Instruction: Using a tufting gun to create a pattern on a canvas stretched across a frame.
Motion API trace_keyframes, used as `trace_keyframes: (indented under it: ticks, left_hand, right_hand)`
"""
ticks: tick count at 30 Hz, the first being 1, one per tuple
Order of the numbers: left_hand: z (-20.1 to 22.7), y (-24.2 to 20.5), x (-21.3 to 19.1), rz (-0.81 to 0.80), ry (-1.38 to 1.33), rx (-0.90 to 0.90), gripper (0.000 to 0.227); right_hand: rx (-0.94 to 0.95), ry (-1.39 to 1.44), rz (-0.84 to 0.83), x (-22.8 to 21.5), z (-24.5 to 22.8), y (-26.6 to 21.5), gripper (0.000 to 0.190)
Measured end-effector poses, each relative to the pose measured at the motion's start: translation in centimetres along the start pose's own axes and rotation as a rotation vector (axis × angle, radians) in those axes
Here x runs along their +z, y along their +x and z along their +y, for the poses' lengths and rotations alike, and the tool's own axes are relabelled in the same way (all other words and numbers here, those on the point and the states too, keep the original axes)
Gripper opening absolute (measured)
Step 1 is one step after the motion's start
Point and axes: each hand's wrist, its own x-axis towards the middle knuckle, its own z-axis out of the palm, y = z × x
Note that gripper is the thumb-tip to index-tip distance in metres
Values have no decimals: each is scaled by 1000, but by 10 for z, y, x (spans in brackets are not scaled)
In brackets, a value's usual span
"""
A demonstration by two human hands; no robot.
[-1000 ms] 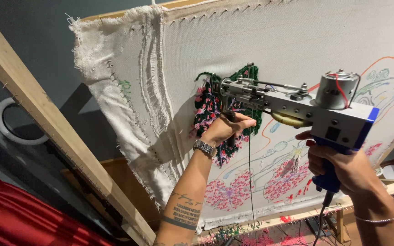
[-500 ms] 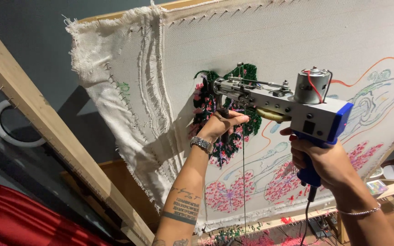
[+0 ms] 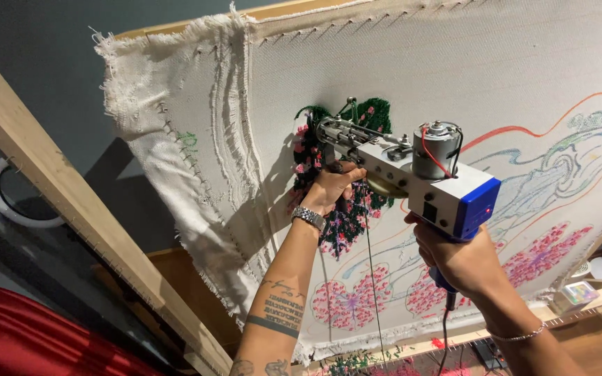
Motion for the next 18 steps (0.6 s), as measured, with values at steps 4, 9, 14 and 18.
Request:
trace_keyframes:
  ticks: [4, 9, 14, 18]
  left_hand:
    - [43, -19, 14, 120, -11, -73, 33]
    - [33, -13, 6, 76, 23, -47, 48]
    - [42, -11, 9, 37, 8, -44, 43]
    - [15, 15, -5, -22, -27, -18, 44]
  right_hand:
    - [15, -8, 17, 3, 0, 3, 10]
    - [67, 73, 36, 3, 3, 5, 10]
    - [58, 42, 39, 5, -4, 3, 11]
    - [4, 81, 55, 2, -3, 8, 11]
